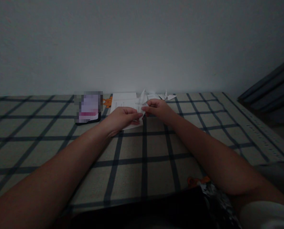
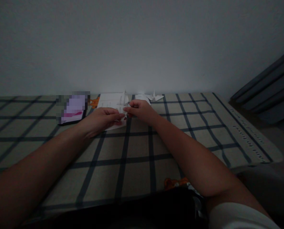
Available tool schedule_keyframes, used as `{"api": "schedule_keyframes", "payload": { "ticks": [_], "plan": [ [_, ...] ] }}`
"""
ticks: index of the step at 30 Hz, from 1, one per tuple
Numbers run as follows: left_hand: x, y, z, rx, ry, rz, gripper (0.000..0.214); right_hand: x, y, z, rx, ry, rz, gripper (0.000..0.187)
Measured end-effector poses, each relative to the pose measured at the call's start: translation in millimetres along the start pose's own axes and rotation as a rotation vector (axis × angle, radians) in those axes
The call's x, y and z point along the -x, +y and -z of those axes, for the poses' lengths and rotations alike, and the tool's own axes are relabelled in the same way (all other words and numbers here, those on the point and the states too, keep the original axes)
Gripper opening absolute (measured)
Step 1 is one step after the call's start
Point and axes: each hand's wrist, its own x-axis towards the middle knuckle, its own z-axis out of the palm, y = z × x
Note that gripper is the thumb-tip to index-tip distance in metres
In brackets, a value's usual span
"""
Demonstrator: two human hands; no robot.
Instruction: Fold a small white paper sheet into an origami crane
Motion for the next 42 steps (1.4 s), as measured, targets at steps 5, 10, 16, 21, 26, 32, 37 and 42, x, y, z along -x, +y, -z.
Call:
{"api": "schedule_keyframes", "payload": {
  "ticks": [5, 10, 16, 21, 26, 32, 37, 42],
  "plan": [
    [1, 1, -3.9, -0.025, 0.058, -0.014, 0.018, 0, -4, -1, 0.005, 0.021, -0.030, 0.030],
    [2, 3, -5.8, 0.027, 0.055, 0.015, 0.013, 1, -4, 0, -0.024, 0.008, -0.027, 0.030],
    [3, 5, -7.8, 0.100, 0.024, 0.030, 0.012, 2, -7, 2, -0.022, 0.028, -0.025, 0.028],
    [3, 2, -7.0, 0.121, -0.027, 0.007, 0.012, 0, -4, 3, 0.014, 0.048, -0.038, 0.030],
    [3, 1, -4.3, 0.043, -0.054, -0.006, 0.012, -2, 1, 6, 0.008, 0.050, -0.016, 0.031],
    [0, -1, -5.9, 0.149, 0.003, -0.034, 0.017, -1, -1, 6, 0.011, 0.017, 0.004, 0.032],
    [-2, -5, -3.7, -0.044, 0.104, -0.091, 0.028, 0, -3, 0, -0.006, -0.004, 0.001, 0.031],
    [1, 0, 0.4, -0.144, 0.162, -0.080, 0.024, -1, 2, -3, -0.075, -0.041, -0.046, 0.026]
  ]
}}
